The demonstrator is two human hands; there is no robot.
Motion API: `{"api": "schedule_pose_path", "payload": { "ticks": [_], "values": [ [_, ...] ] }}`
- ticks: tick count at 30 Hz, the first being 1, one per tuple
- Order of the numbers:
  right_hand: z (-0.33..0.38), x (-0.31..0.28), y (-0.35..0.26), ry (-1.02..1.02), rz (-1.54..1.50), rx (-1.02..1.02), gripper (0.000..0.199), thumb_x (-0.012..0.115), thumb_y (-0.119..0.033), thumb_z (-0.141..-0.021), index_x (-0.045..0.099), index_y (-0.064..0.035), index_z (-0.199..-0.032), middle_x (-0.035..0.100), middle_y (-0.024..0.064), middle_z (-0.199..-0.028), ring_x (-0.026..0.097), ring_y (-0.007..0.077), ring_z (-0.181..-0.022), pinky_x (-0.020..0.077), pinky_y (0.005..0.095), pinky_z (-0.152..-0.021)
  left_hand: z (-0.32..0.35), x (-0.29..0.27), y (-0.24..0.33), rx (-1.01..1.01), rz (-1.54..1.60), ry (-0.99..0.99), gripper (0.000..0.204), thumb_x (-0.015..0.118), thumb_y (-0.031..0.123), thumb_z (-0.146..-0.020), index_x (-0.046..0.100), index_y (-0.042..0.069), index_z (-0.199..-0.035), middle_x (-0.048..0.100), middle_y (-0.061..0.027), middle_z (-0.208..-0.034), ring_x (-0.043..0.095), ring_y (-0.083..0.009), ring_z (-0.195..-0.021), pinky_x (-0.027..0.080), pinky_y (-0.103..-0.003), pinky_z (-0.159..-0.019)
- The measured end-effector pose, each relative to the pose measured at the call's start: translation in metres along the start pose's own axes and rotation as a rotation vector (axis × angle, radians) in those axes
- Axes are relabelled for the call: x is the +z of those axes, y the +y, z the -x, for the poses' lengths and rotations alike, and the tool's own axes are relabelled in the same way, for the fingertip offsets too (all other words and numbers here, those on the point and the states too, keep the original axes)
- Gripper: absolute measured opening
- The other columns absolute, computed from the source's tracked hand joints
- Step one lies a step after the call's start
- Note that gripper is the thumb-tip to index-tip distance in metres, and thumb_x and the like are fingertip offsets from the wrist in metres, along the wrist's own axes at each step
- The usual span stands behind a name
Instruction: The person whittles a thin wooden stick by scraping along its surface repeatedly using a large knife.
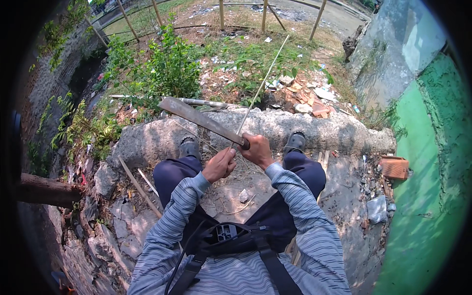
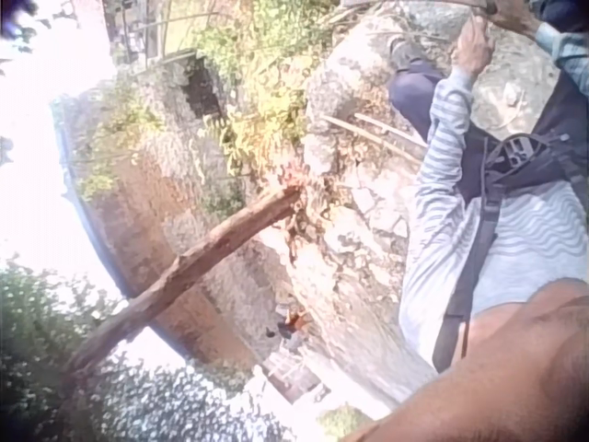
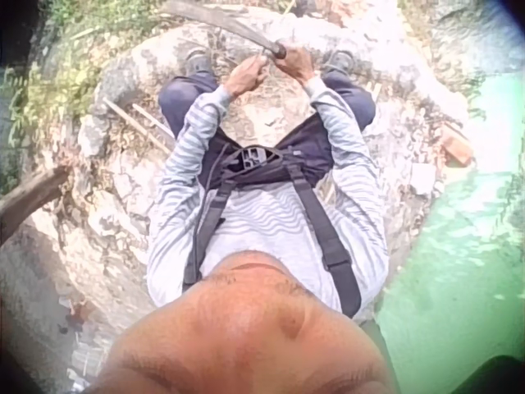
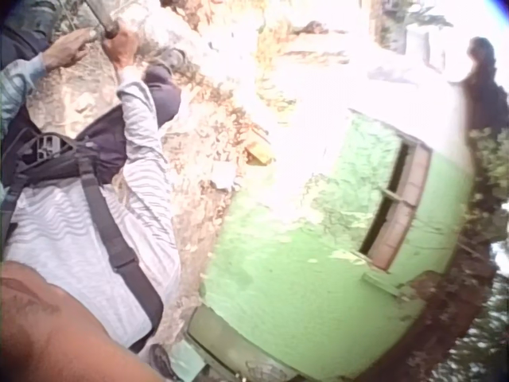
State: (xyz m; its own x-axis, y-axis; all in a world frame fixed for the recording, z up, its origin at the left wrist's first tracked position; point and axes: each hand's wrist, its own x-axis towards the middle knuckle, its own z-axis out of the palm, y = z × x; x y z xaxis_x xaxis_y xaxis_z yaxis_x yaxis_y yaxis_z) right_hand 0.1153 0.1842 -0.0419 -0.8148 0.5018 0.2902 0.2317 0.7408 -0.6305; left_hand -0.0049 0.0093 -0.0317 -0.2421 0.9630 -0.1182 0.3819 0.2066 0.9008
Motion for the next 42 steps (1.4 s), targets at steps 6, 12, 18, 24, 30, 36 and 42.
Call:
{"api": "schedule_pose_path", "payload": {
  "ticks": [6, 12, 18, 24, 30, 36, 42],
  "values": [
    [-0.018, -0.008, 0.005, 0.031, 0.009, 0.126, 0.026, 0.078, -0.032, -0.082, 0.071, -0.0089, -0.09, 0.071, 0.017, -0.074, 0.071, 0.0406, -0.071, 0.0561, 0.0484, -0.066, 0.0, 0.012, -0.031, 0.688, -0.548, 0.352, 0.043, 0.072, 0.003, -0.087, 0.053, -0.009, -0.124, 0.055, -0.0194, -0.107, 0.062, -0.0359, -0.09, 0.053, -0.045, -0.073],
    [-0.009, -0.002, -0.004, 0.038, -0.057, 0.11, 0.022, 0.077, -0.029, -0.08, 0.071, -0.0082, -0.085, 0.069, 0.0162, -0.07, 0.071, 0.0409, -0.071, 0.0543, 0.0498, -0.066, 0.004, 0.007, -0.029, 0.695, -0.556, 0.367, 0.037, 0.069, 0.006, -0.093, 0.053, -0.006, -0.124, 0.055, -0.018, -0.103, 0.061, -0.0347, -0.087, 0.052, -0.045, -0.073],
    [-0.018, -0.014, 0.003, 0.08, 0.051, 0.077, 0.023, 0.078, -0.031, -0.081, 0.071, -0.0098, -0.087, 0.07, 0.0162, -0.073, 0.071, 0.0412, -0.073, 0.0542, 0.0503, -0.068, 0.004, 0.005, -0.013, 0.229, -0.122, 0.046, 0.021, 0.057, 0.014, -0.105, 0.052, -0.001, -0.117, 0.053, -0.0156, -0.098, 0.057, -0.0308, -0.081, 0.046, -0.046, -0.067],
    [-0.034, -0.024, 0.024, 0.201, -0.063, 0.388, 0.031, 0.074, -0.033, -0.084, 0.071, -0.0015, -0.086, 0.069, 0.0203, -0.073, 0.068, 0.0379, -0.067, 0.0522, 0.0477, -0.068, 0.005, 0.01, -0.036, 0.744, -0.505, 0.284, 0.035, 0.068, 0.006, -0.095, 0.053, -0.003, -0.124, 0.052, -0.0149, -0.099, 0.057, -0.0324, -0.081, 0.049, -0.044, -0.07],
    [-0.027, -0.026, 0.024, 0.255, -0.538, 0.417, 0.026, 0.066, -0.023, -0.094, 0.071, 0.0017, -0.086, 0.056, -0.0007, -0.061, 0.054, 0.0115, -0.055, 0.0409, 0.0351, -0.051, 0.0, 0.009, -0.022, 0.748, -0.434, 0.297, 0.026, 0.067, 0.012, -0.099, 0.053, 0.0, -0.118, 0.052, -0.0109, -0.092, 0.055, -0.0254, -0.074, 0.048, -0.038, -0.065],
    [-0.026, -0.051, -0.009, 0.175, -1.035, 0.462, 0.031, 0.075, -0.026, -0.096, 0.069, 0.0023, -0.11, 0.049, -0.0068, -0.063, 0.043, 0.004, -0.049, 0.0338, 0.023, -0.046, 0.006, 0.002, 0.014, 0.062, 0.281, -0.067, 0.038, 0.038, 0.042, -0.116, 0.044, 0.01, -0.095, 0.043, 0.0025, -0.075, 0.044, -0.0075, -0.063, 0.037, -0.026, -0.056],
    [-0.025, -0.046, -0.004, 0.175, -0.857, 0.386, 0.028, 0.082, -0.029, -0.094, 0.074, -0.0032, -0.1, 0.058, -0.0066, -0.069, 0.051, 0.0036, -0.056, 0.0371, 0.0248, -0.05, 0.004, -0.014, 0.014, -0.106, 0.582, -0.321, 0.034, 0.043, 0.039, -0.114, 0.055, 0.008, -0.121, 0.05, 0.0029, -0.083, 0.054, -0.0094, -0.071, 0.049, -0.027, -0.066]
  ]
}}
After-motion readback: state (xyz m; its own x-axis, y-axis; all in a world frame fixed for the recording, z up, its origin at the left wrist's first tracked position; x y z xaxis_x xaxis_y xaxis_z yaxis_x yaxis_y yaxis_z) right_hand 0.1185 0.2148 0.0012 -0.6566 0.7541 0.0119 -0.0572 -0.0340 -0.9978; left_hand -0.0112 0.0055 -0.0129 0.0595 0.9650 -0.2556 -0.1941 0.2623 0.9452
